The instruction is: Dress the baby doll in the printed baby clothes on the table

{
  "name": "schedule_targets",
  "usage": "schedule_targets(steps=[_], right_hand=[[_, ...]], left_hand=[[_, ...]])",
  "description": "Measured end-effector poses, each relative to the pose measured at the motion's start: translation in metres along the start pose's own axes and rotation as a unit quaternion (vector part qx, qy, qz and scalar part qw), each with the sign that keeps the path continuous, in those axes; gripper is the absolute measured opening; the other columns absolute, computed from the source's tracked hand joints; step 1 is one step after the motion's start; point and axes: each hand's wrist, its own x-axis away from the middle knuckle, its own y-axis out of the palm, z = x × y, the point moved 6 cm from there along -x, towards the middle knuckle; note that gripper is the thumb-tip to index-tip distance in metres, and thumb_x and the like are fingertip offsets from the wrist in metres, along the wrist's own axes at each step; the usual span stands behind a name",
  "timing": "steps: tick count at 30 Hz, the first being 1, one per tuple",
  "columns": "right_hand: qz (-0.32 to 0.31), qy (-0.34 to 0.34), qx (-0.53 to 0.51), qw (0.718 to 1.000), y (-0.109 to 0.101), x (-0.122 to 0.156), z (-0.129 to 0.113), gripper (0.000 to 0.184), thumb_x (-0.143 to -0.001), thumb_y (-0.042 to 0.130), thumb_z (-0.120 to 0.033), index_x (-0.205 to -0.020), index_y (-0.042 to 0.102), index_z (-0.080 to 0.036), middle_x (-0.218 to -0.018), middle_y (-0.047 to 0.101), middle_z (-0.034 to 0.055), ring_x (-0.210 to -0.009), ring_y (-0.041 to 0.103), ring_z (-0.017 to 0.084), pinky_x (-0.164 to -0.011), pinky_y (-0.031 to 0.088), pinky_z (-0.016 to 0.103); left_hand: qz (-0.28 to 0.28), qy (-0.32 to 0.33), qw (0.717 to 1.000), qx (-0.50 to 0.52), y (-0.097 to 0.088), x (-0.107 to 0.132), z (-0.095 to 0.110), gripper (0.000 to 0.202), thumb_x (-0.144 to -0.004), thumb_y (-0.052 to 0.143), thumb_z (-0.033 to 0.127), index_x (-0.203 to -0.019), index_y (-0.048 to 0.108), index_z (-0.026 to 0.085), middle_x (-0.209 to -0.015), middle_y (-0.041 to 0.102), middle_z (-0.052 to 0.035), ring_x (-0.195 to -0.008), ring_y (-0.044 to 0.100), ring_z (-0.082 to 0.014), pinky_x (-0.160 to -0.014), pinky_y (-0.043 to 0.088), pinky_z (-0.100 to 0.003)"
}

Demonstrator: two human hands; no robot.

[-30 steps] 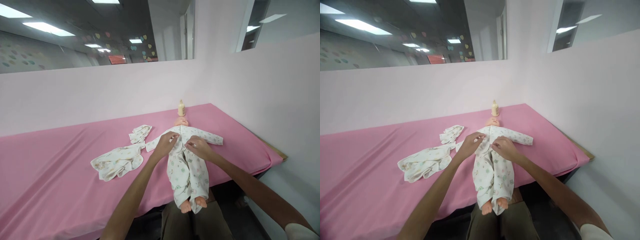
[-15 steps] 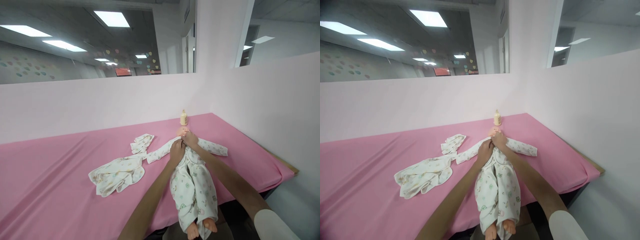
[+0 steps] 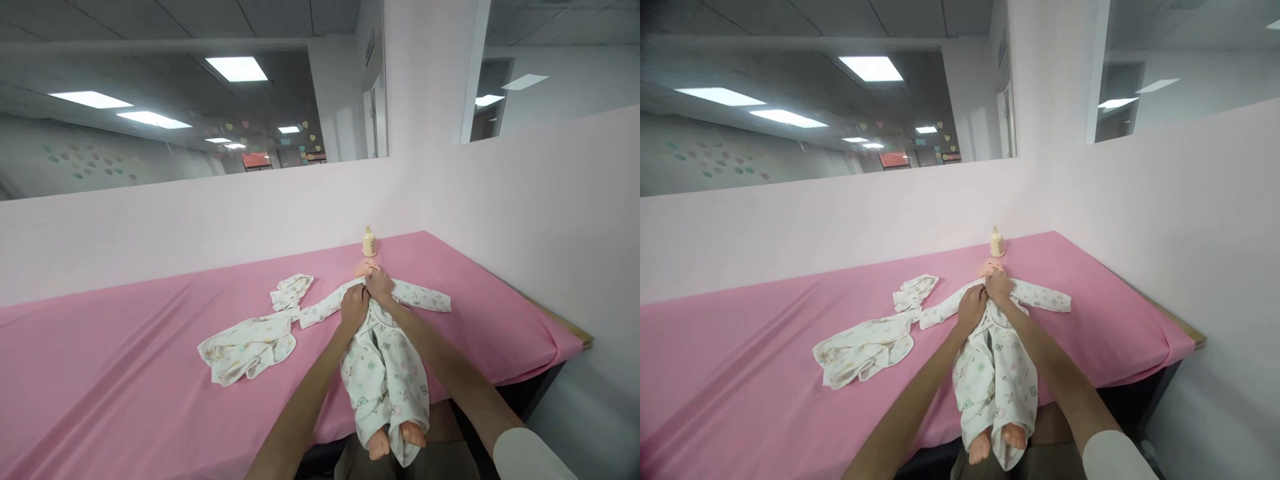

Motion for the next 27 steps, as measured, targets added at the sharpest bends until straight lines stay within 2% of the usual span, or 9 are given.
schedule_targets(steps=[5, 8, 11, 13, 17, 22, 27], right_hand=[[0.016, 0.005, -0.019, 1.0, -0.001, 0.001, 0.007, 0.034, -0.093, 0.035, -0.023, -0.107, 0.065, -0.017, -0.106, 0.069, 0.0125, -0.099, 0.065, 0.025, -0.079, 0.048, 0.032], [0.024, -0.001, -0.026, 0.999, 0.0, -0.002, 0.008, 0.033, -0.092, 0.037, -0.022, -0.104, 0.067, -0.015, -0.103, 0.069, 0.0137, -0.097, 0.066, 0.025, -0.076, 0.048, 0.031], [0.025, -0.014, -0.027, 0.999, 0.001, -0.007, 0.009, 0.031, -0.091, 0.04, -0.022, -0.102, 0.068, -0.015, -0.102, 0.07, 0.0133, -0.095, 0.067, 0.024, -0.074, 0.047, 0.03], [0.022, -0.025, -0.023, 0.999, 0.003, -0.009, 0.009, 0.029, -0.091, 0.042, -0.022, -0.102, 0.067, -0.015, -0.101, 0.07, 0.0125, -0.094, 0.067, 0.023, -0.073, 0.047, 0.028], [0.019, -0.047, -0.003, 0.999, 0.006, -0.013, 0.009, 0.029, -0.093, 0.041, -0.023, -0.104, 0.066, -0.015, -0.101, 0.069, 0.0131, -0.094, 0.067, 0.022, -0.073, 0.046, 0.027], [0.029, -0.078, 0.034, 0.996, 0.002, -0.012, 0.007, 0.029, -0.094, 0.037, -0.015, -0.105, 0.064, -0.012, -0.098, 0.069, 0.0147, -0.091, 0.067, 0.023, -0.071, 0.046, 0.028], [0.05, -0.109, 0.072, 0.99, -0.005, -0.004, 0.002, 0.032, -0.093, 0.033, -0.006, -0.105, 0.062, -0.01, -0.099, 0.068, 0.0166, -0.092, 0.066, 0.025, -0.071, 0.045, 0.03]], left_hand=[[-0.001, 0.025, 1.0, -0.005, -0.002, -0.009, -0.003, 0.025, -0.089, 0.043, 0.023, -0.1, 0.064, 0.017, -0.106, 0.066, -0.0091, -0.104, 0.057, -0.0227, -0.092, 0.042, -0.035], [-0.008, 0.046, 0.999, -0.012, -0.002, -0.022, -0.008, 0.022, -0.087, 0.045, 0.021, -0.094, 0.065, 0.017, -0.1, 0.067, -0.0075, -0.1, 0.058, -0.0201, -0.091, 0.043, -0.032], [-0.018, 0.05, 0.998, -0.026, -0.001, -0.04, -0.014, 0.025, -0.088, 0.043, 0.022, -0.098, 0.065, 0.016, -0.101, 0.067, -0.0077, -0.097, 0.059, -0.019, -0.089, 0.043, -0.03], [-0.033, 0.046, 0.998, -0.04, 0.001, -0.051, -0.016, 0.027, -0.088, 0.042, 0.023, -0.101, 0.066, 0.017, -0.101, 0.067, -0.0081, -0.096, 0.059, -0.0194, -0.086, 0.044, -0.03], [-0.082, 0.042, 0.993, -0.072, 0.006, -0.066, -0.015, 0.026, -0.087, 0.043, 0.025, -0.093, 0.068, 0.019, -0.095, 0.068, -0.0086, -0.089, 0.061, -0.0215, -0.076, 0.043, -0.03], [-0.123, 0.053, 0.986, -0.097, 0.009, -0.071, -0.006, 0.028, -0.088, 0.042, 0.028, -0.093, 0.069, 0.025, -0.098, 0.069, -0.0068, -0.092, 0.062, -0.0235, -0.073, 0.041, -0.03], [-0.131, 0.06, 0.983, -0.114, 0.01, -0.069, -0.001, 0.028, -0.089, 0.041, 0.028, -0.094, 0.069, 0.026, -0.098, 0.069, -0.0068, -0.092, 0.063, -0.0241, -0.071, 0.041, -0.029]])
